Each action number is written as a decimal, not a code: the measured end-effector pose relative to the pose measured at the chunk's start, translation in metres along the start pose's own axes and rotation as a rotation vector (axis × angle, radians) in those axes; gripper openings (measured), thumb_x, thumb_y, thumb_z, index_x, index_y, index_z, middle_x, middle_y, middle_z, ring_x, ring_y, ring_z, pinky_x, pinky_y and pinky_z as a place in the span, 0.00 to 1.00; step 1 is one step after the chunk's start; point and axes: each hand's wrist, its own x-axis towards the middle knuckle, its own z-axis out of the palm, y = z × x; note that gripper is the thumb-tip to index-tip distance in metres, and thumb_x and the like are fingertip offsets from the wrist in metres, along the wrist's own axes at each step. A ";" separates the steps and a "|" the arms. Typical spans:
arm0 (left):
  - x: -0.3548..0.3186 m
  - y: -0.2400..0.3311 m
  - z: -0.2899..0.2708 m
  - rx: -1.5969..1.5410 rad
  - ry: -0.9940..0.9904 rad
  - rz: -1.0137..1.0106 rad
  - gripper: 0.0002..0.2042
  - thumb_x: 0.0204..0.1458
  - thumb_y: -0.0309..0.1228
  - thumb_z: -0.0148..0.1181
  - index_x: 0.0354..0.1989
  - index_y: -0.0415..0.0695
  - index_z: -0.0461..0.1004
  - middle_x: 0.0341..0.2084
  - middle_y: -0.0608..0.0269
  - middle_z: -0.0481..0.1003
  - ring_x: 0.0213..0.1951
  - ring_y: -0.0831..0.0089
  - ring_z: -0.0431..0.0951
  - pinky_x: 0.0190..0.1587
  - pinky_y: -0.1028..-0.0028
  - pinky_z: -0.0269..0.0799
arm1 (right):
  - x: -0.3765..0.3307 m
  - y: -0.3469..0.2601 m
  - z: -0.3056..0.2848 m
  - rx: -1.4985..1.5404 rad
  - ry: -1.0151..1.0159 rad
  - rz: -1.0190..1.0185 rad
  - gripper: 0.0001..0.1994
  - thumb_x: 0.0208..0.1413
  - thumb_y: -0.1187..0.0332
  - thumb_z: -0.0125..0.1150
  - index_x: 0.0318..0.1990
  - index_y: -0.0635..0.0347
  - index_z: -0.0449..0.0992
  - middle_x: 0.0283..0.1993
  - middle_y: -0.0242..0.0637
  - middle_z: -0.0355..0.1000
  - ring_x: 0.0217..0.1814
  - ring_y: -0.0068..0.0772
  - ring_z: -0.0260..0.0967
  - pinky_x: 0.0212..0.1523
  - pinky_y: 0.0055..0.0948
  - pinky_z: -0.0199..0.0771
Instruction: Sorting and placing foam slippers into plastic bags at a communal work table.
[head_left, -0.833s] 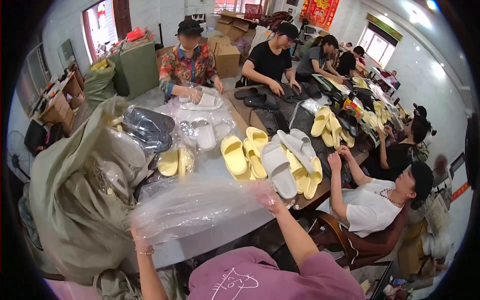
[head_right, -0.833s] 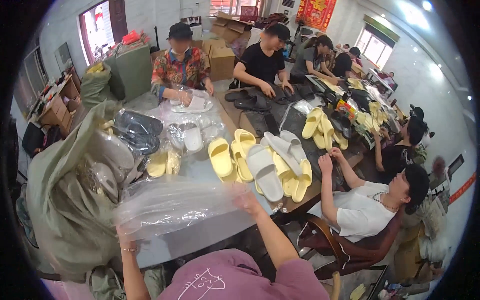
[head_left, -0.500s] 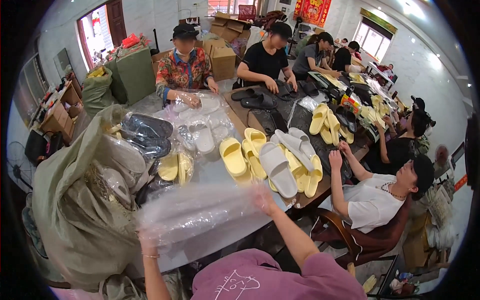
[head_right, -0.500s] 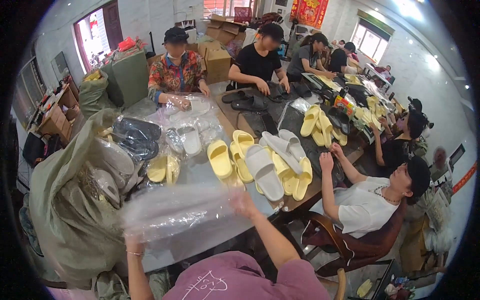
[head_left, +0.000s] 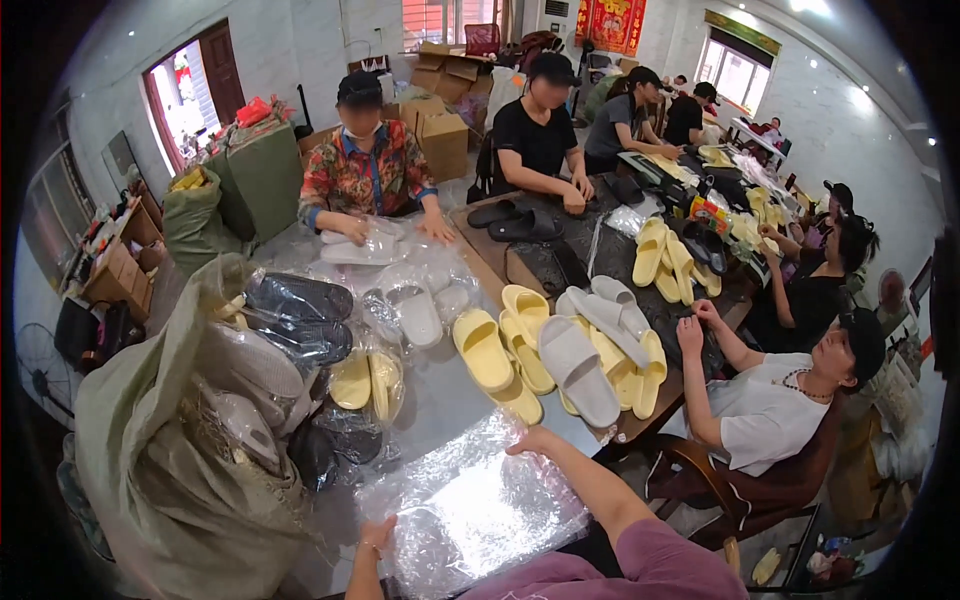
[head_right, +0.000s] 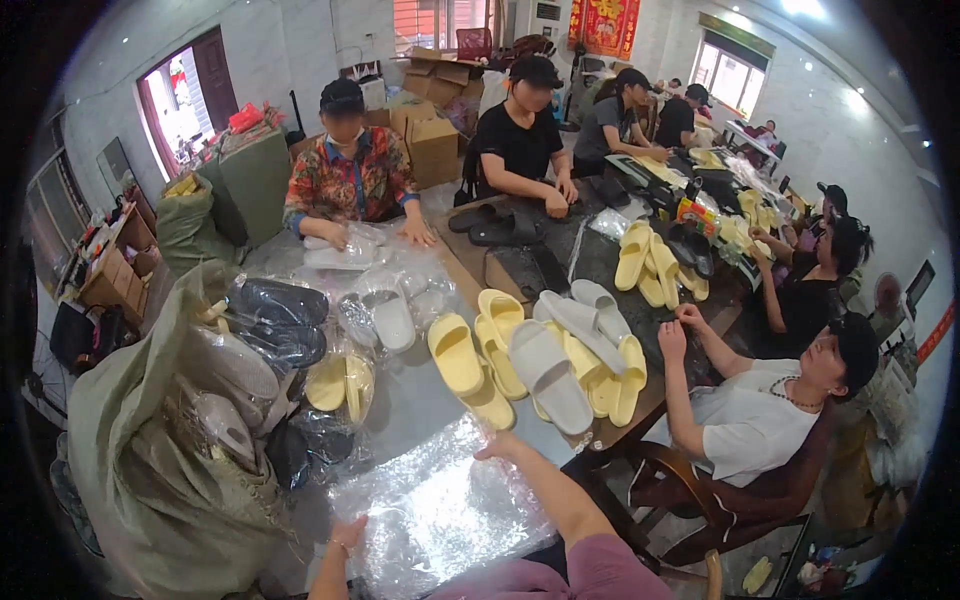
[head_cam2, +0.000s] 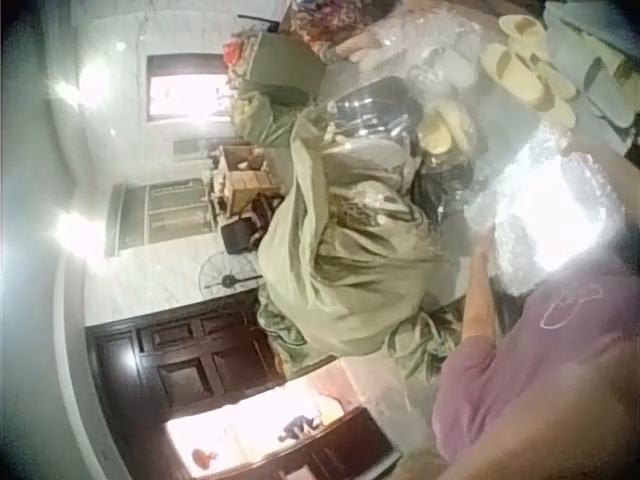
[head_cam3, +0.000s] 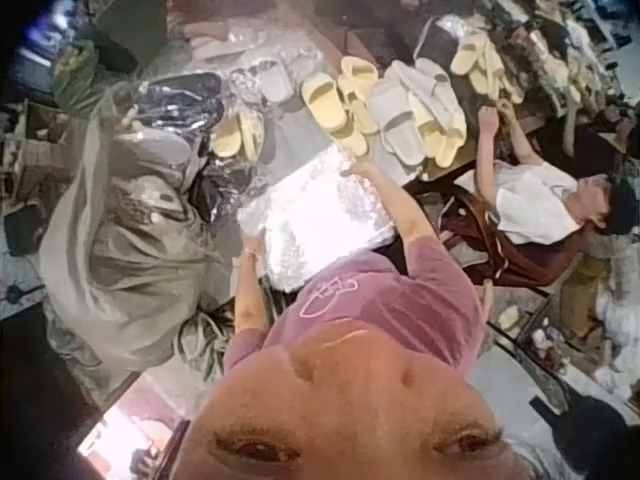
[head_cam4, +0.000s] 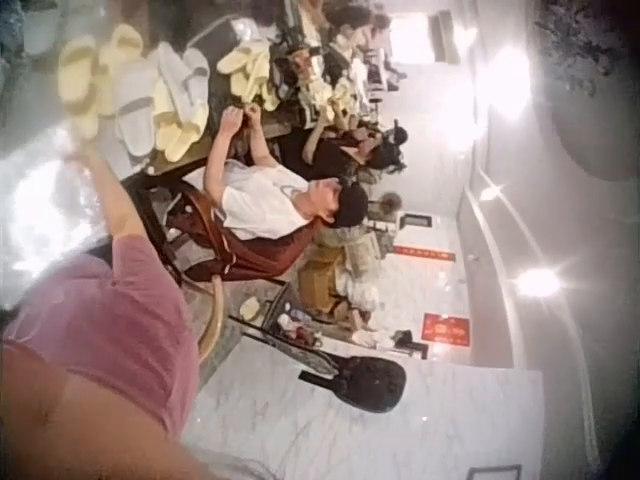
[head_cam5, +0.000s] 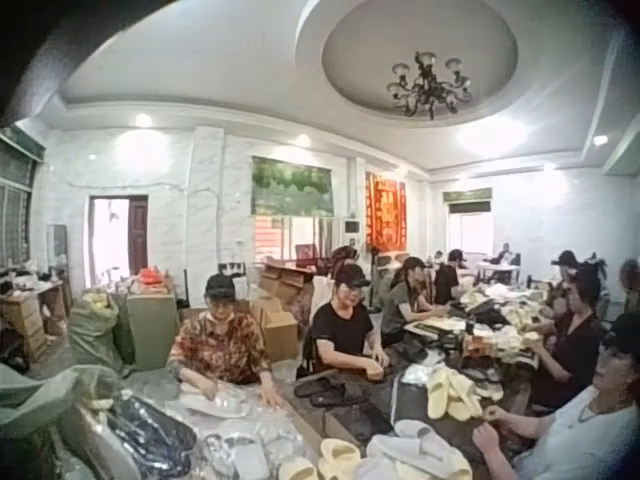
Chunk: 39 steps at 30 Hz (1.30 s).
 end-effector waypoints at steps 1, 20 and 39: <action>0.009 0.003 0.010 -0.052 -0.106 -0.167 0.30 0.41 0.47 0.63 0.47 0.33 0.68 0.43 0.49 0.72 0.41 0.59 0.73 0.43 0.66 0.68 | 0.015 0.029 0.007 0.071 0.044 -0.023 0.39 0.32 0.59 0.74 0.54 0.67 0.65 0.51 0.45 0.69 0.51 0.36 0.66 0.52 0.29 0.64; 0.168 0.001 0.029 0.896 0.275 0.089 0.13 0.56 0.34 0.42 0.37 0.41 0.74 0.34 0.50 0.76 0.34 0.61 0.79 0.35 0.63 0.75 | 0.110 -0.038 0.025 0.040 0.343 -0.291 0.24 0.38 0.63 0.63 0.43 0.70 0.69 0.37 0.57 0.71 0.44 0.53 0.70 0.45 0.42 0.68; 0.068 0.069 0.035 0.328 1.104 -0.015 0.16 0.41 0.38 0.59 0.33 0.38 0.68 0.30 0.51 0.70 0.38 0.55 0.69 0.43 0.59 0.63 | 0.069 -0.048 0.129 -0.937 0.288 -0.454 0.37 0.41 0.47 0.63 0.61 0.44 0.59 0.67 0.33 0.47 0.69 0.53 0.36 0.58 0.69 0.40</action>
